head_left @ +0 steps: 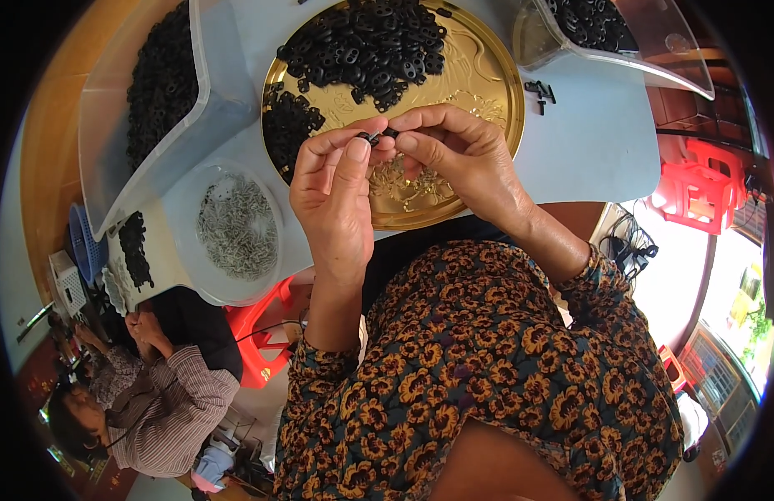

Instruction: The person assembles plastic cord locks by picking up plastic components and small springs from a tray, inserting a spring into a plastic piece, and pressing the plastic parts together by hand.

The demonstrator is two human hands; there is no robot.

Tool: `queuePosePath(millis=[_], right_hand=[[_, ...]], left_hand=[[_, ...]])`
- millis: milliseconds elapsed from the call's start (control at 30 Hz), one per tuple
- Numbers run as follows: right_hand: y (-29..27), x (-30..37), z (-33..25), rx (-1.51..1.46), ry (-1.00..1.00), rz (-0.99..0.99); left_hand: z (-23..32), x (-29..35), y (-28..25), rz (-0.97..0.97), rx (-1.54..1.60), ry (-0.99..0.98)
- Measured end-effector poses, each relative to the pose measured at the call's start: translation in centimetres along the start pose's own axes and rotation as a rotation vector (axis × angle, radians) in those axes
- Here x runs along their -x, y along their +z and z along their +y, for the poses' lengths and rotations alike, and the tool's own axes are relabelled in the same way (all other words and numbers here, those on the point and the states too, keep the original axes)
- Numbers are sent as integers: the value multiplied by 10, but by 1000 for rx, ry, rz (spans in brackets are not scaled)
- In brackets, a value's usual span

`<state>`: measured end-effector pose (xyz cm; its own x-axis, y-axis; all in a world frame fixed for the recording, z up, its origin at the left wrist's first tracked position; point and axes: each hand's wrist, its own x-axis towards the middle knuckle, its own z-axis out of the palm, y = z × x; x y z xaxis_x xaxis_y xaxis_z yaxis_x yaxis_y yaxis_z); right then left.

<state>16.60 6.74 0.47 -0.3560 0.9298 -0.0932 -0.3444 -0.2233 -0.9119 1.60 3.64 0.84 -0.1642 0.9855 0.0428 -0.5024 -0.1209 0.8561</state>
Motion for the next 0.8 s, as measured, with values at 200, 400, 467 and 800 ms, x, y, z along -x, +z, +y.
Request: queuePosePath(millis=[200, 400, 467, 800], right_hand=[[6, -4, -7, 134, -54, 135], [10, -6, 2, 43, -169, 190], [9, -6, 6, 25, -188, 165], [7, -6, 0, 9, -141, 223]], left_hand=[[-2, 1, 3, -3, -26, -32], [-9, 3, 4, -5, -19, 5], [-11, 4, 5, 6, -27, 5], [-11, 7, 12, 31, 75, -37]])
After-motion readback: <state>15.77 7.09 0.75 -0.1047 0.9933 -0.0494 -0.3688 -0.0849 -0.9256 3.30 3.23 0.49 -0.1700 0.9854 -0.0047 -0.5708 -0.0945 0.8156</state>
